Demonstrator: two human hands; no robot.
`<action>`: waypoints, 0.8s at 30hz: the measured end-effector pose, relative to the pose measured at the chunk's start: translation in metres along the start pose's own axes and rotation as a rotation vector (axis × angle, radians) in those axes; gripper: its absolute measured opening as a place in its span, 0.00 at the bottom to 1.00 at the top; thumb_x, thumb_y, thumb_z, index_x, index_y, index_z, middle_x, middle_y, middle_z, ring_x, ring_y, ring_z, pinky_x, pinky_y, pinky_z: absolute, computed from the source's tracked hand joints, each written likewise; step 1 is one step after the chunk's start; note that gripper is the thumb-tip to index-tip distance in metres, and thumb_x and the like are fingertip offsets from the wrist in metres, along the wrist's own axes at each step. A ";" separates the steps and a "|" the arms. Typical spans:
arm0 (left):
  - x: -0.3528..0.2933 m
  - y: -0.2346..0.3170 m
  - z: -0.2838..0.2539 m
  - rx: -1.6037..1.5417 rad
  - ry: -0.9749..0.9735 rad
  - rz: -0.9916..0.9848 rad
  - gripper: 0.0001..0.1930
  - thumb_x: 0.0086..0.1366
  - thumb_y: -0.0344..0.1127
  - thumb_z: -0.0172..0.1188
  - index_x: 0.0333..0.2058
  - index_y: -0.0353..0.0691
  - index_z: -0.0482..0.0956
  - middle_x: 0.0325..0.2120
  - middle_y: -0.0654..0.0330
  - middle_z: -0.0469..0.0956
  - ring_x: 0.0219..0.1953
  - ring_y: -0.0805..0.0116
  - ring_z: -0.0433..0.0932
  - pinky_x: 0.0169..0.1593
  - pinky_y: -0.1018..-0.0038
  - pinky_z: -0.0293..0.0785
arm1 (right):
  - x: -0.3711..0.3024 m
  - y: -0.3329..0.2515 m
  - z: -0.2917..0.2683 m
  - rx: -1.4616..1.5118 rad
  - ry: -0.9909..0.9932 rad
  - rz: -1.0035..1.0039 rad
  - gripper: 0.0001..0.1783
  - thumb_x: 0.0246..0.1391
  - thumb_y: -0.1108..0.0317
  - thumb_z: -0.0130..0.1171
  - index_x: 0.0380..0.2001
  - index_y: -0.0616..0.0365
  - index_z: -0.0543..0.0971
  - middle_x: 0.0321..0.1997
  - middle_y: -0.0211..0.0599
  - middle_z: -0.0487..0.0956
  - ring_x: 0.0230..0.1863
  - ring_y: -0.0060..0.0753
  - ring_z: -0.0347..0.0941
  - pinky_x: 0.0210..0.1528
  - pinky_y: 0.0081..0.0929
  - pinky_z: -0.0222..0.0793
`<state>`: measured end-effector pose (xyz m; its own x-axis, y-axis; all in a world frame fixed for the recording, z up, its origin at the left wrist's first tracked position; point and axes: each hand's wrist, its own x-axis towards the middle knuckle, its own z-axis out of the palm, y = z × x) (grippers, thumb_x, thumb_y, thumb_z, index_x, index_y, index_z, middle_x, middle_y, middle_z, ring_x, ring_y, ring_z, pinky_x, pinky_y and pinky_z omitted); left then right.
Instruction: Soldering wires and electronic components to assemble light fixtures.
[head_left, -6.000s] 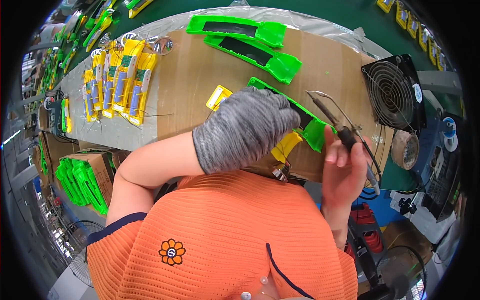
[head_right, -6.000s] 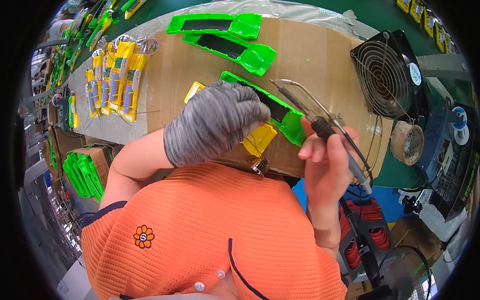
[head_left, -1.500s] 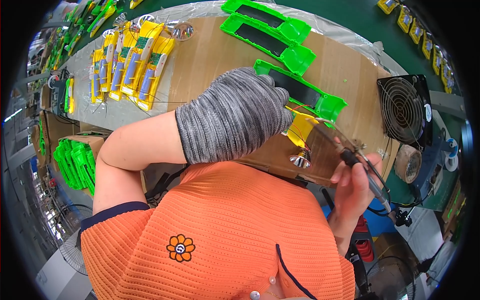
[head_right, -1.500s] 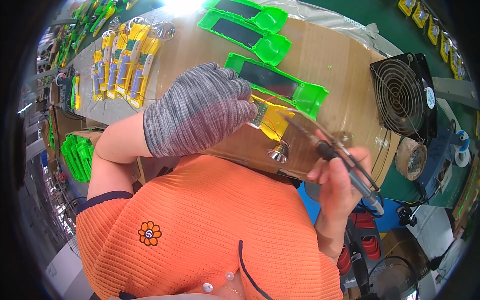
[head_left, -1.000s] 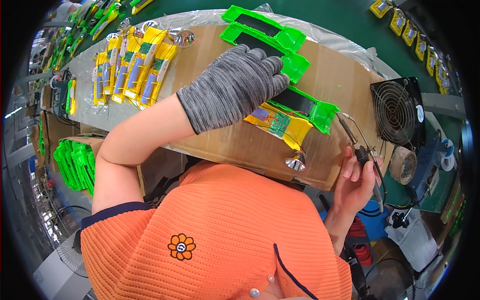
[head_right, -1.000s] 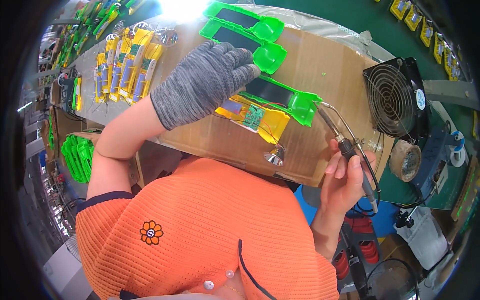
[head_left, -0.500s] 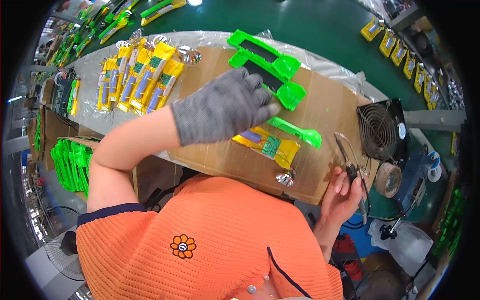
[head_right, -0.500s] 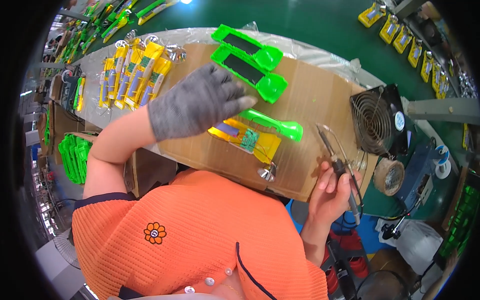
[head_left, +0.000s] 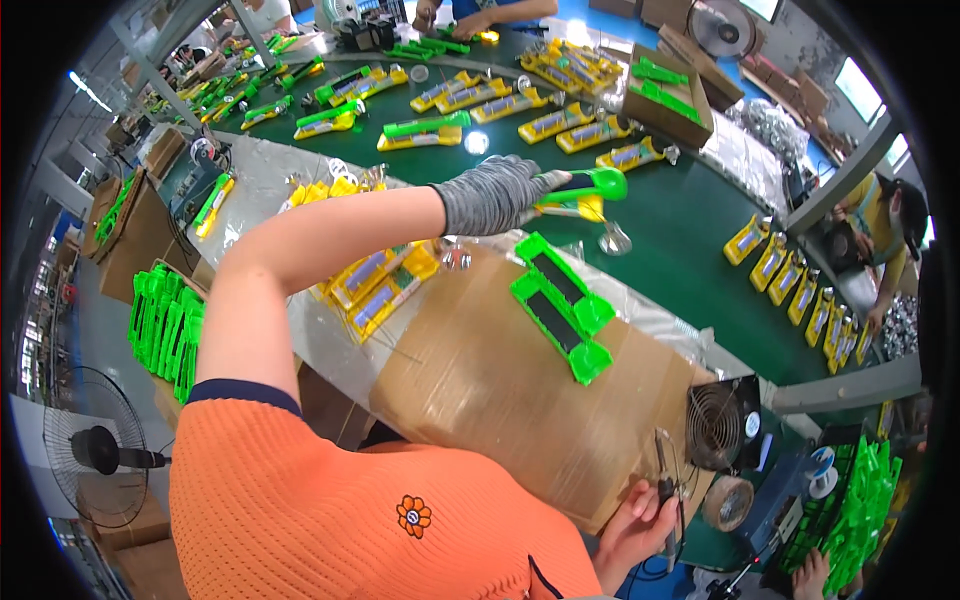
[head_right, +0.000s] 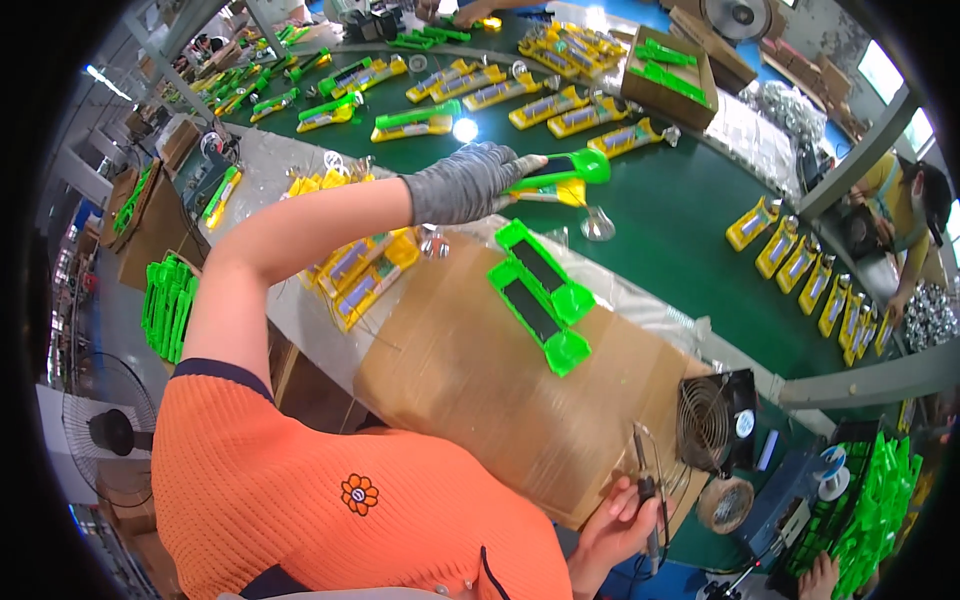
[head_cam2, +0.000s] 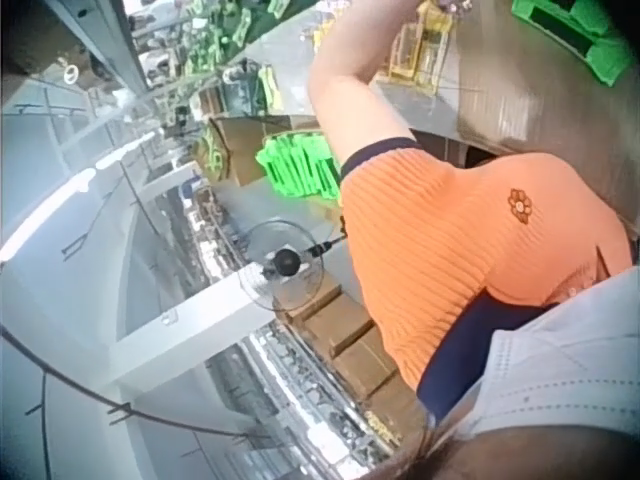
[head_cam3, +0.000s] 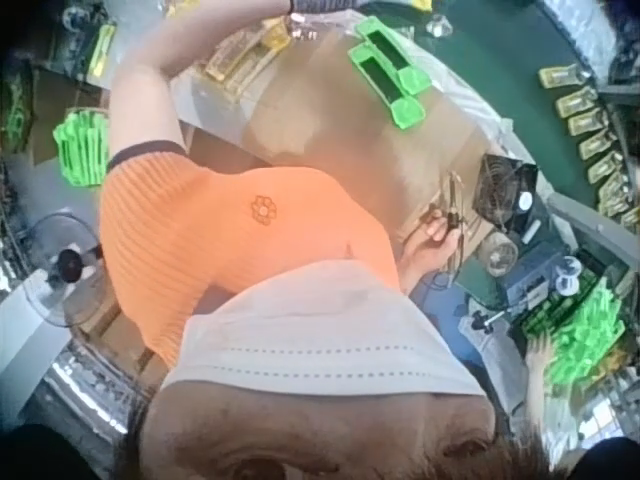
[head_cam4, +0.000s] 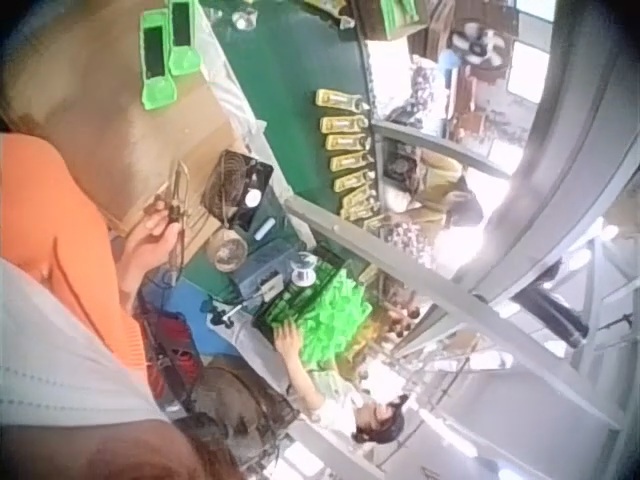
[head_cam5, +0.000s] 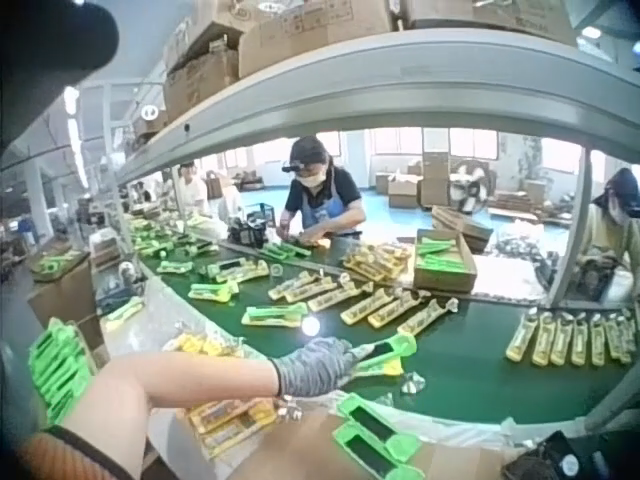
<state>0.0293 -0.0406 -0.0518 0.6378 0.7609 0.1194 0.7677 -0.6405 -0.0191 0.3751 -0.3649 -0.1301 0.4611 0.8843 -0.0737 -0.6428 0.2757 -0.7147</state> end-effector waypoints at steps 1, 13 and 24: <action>0.007 -0.017 0.014 0.067 0.008 -0.100 0.33 0.62 0.41 0.59 0.65 0.45 0.60 0.39 0.48 0.75 0.41 0.48 0.77 0.46 0.55 0.74 | 0.001 0.001 -0.001 -0.005 0.001 -0.003 0.09 0.70 0.66 0.42 0.37 0.51 0.72 0.16 0.23 0.59 0.22 0.18 0.59 0.52 0.29 0.68; 0.138 -0.226 0.036 0.038 -0.186 -0.826 0.26 0.60 0.48 0.61 0.53 0.39 0.77 0.50 0.48 0.78 0.51 0.52 0.79 0.54 0.62 0.74 | 0.000 0.001 -0.001 -0.086 0.225 0.157 0.22 0.65 0.53 0.49 0.18 0.50 0.65 0.19 0.29 0.67 0.31 0.30 0.65 0.57 0.44 0.61; 0.104 -0.171 -0.011 0.031 0.451 -0.272 0.18 0.61 0.48 0.62 0.43 0.43 0.81 0.37 0.52 0.81 0.40 0.54 0.81 0.43 0.63 0.76 | 0.002 -0.001 0.002 -0.027 0.021 0.025 0.07 0.69 0.66 0.43 0.39 0.51 0.71 0.18 0.23 0.58 0.23 0.18 0.59 0.54 0.30 0.68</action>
<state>-0.0368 0.1466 -0.0248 0.3302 0.7748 0.5391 0.9077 -0.4174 0.0440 0.3759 -0.3630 -0.1282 0.4580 0.8826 -0.1063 -0.6377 0.2429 -0.7310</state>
